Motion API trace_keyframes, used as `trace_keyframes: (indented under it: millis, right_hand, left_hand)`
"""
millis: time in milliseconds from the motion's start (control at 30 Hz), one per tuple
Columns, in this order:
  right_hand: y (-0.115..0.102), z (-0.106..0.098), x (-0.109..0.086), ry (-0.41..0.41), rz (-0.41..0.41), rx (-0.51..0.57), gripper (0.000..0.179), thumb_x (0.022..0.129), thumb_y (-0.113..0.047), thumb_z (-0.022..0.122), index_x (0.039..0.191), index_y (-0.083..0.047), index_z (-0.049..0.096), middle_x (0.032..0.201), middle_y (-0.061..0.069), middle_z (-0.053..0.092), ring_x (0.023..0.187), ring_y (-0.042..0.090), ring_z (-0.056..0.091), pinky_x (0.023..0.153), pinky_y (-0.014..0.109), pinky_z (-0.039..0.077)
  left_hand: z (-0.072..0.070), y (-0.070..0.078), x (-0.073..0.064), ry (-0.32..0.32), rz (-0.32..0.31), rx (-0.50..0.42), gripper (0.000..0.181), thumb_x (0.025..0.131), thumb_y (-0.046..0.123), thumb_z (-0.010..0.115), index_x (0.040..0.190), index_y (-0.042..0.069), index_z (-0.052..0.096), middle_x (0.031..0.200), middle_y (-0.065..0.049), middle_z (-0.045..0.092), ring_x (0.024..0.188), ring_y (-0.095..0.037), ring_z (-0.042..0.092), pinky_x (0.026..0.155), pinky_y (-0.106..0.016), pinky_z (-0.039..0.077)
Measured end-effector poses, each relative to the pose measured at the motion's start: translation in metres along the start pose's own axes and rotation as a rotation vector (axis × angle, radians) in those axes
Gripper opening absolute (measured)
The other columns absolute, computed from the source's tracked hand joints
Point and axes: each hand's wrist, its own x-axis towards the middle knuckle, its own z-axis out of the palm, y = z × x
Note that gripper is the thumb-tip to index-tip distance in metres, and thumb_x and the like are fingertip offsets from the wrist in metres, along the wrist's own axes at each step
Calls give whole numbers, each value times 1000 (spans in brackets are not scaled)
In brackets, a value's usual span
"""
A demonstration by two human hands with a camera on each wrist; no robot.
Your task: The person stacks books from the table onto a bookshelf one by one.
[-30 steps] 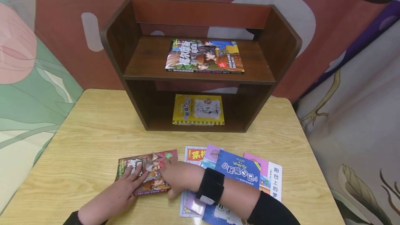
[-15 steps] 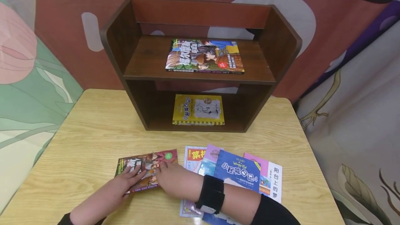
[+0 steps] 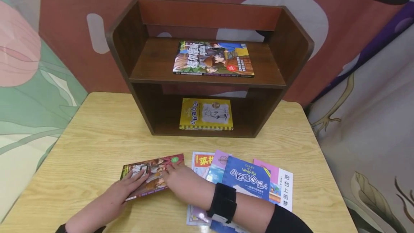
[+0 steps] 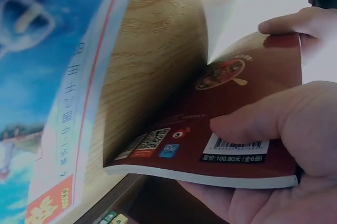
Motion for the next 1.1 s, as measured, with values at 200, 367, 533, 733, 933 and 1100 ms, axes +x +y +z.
trace_keyframes:
  millis: [200, 367, 533, 733, 933, 1100]
  right_hand:
    - [5, -3, -1, 20, 18, -6, 44, 102, -2, 59, 145, -7, 57, 146, 12, 54, 135, 23, 51, 110, 37, 41]
    - [10, -7, -5, 56, 40, -8, 45, 99, 2, 61, 143, -7, 59, 145, 11, 56, 134, 23, 52, 110, 36, 41]
    - [15, -14, -13, 67, 69, 29, 48, 98, 1, 64, 145, -5, 57, 147, 14, 54, 136, 26, 50, 110, 38, 41]
    - [26, -22, -26, 154, 92, 69, 47, 97, 3, 65, 143, -3, 58, 146, 17, 53, 136, 32, 49, 110, 42, 41]
    - [39, -23, -41, 288, 104, 94, 48, 93, 9, 67, 140, 0, 60, 145, 21, 53, 136, 36, 49, 108, 47, 42]
    - [52, -18, -50, 414, 131, 78, 53, 87, 11, 73, 138, 2, 61, 143, 22, 55, 132, 38, 52, 106, 49, 44]
  left_hand:
    - [-1, 5, 1, 106, 72, 51, 59, 87, -17, 61, 144, -4, 53, 149, -24, 48, 136, -52, 41, 104, -69, 36]
    - [-4, 13, 3, 202, 122, 83, 52, 90, -16, 58, 141, -4, 57, 144, -21, 55, 134, -44, 48, 104, -59, 41]
    - [-9, 20, 7, 261, 161, 133, 53, 89, -17, 58, 140, -1, 60, 143, -18, 57, 132, -40, 52, 103, -55, 44]
    - [-14, 28, 19, 346, 240, 229, 55, 86, -14, 67, 138, 0, 62, 139, -19, 60, 128, -40, 55, 101, -55, 47]
    - [-22, 37, 37, 408, 315, 321, 61, 81, -17, 70, 138, 3, 63, 139, -19, 60, 127, -41, 56, 101, -54, 47]
    - [-27, 45, 56, 436, 351, 369, 58, 86, -15, 67, 140, 5, 61, 142, -19, 57, 130, -41, 54, 104, -55, 45]
